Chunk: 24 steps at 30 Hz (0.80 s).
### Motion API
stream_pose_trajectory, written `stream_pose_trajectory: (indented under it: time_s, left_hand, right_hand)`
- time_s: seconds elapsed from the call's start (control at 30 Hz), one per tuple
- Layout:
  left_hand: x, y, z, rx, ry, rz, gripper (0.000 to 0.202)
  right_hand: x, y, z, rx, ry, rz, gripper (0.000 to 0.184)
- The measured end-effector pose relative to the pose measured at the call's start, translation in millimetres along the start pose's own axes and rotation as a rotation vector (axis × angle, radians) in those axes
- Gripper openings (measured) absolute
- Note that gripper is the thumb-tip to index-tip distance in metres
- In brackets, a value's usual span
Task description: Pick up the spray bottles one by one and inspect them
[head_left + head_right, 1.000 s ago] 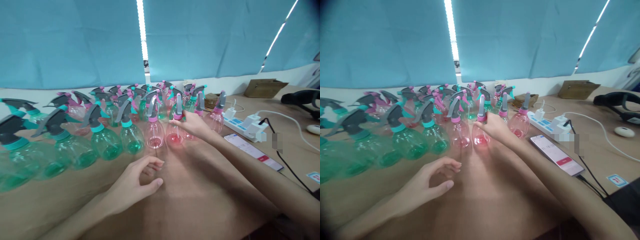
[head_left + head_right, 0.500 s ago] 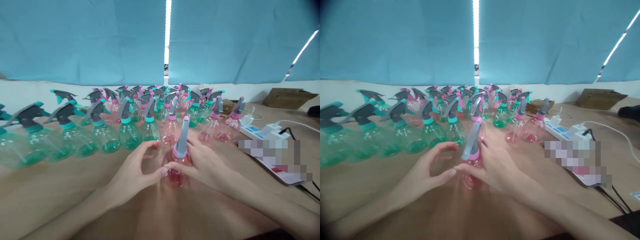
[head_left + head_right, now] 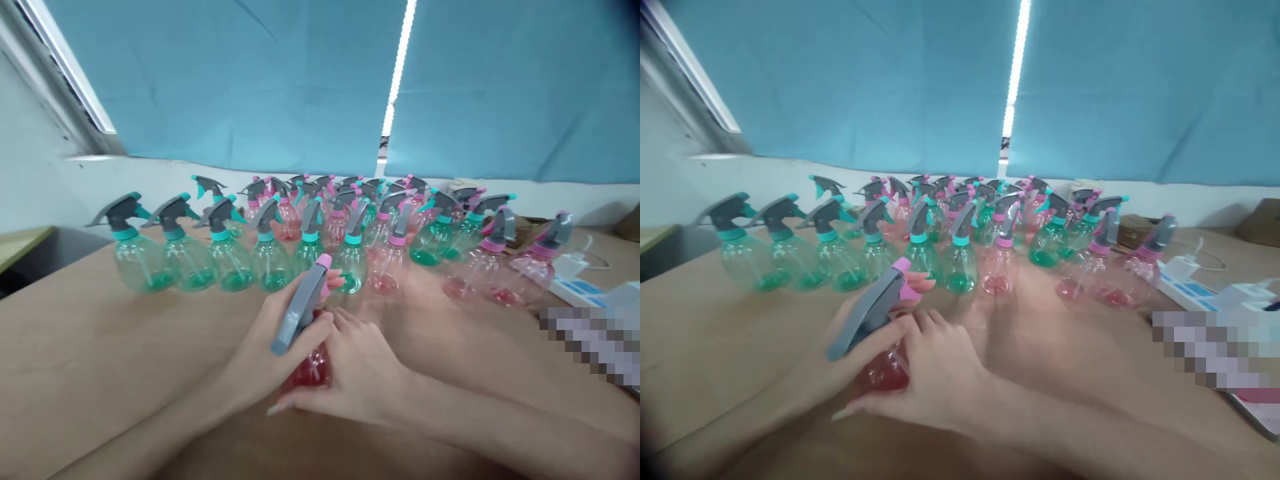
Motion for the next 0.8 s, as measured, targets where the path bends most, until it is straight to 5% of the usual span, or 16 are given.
stream_pose_trajectory:
  time_s: [0.33,0.8]
  left_hand:
    - [-9,10,5.4,-0.016,-0.009,0.049,0.049]
    - [-4,10,3.2,-0.178,0.066,0.088,0.044]
  right_hand:
    - [0,-2,-16,0.117,0.064,-0.020,0.074]
    - [-42,-60,-25,0.190,0.115,-0.016,0.059]
Point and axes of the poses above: each hand's wrist, its own x-axis towards the middle knuckle, its own z-axis out of the back of the hand, y = z × x, the point moved 2 cm from there along x, towards the middle knuckle, and after that the axes turned 7 degrees about -x, right-handed, at the moved point
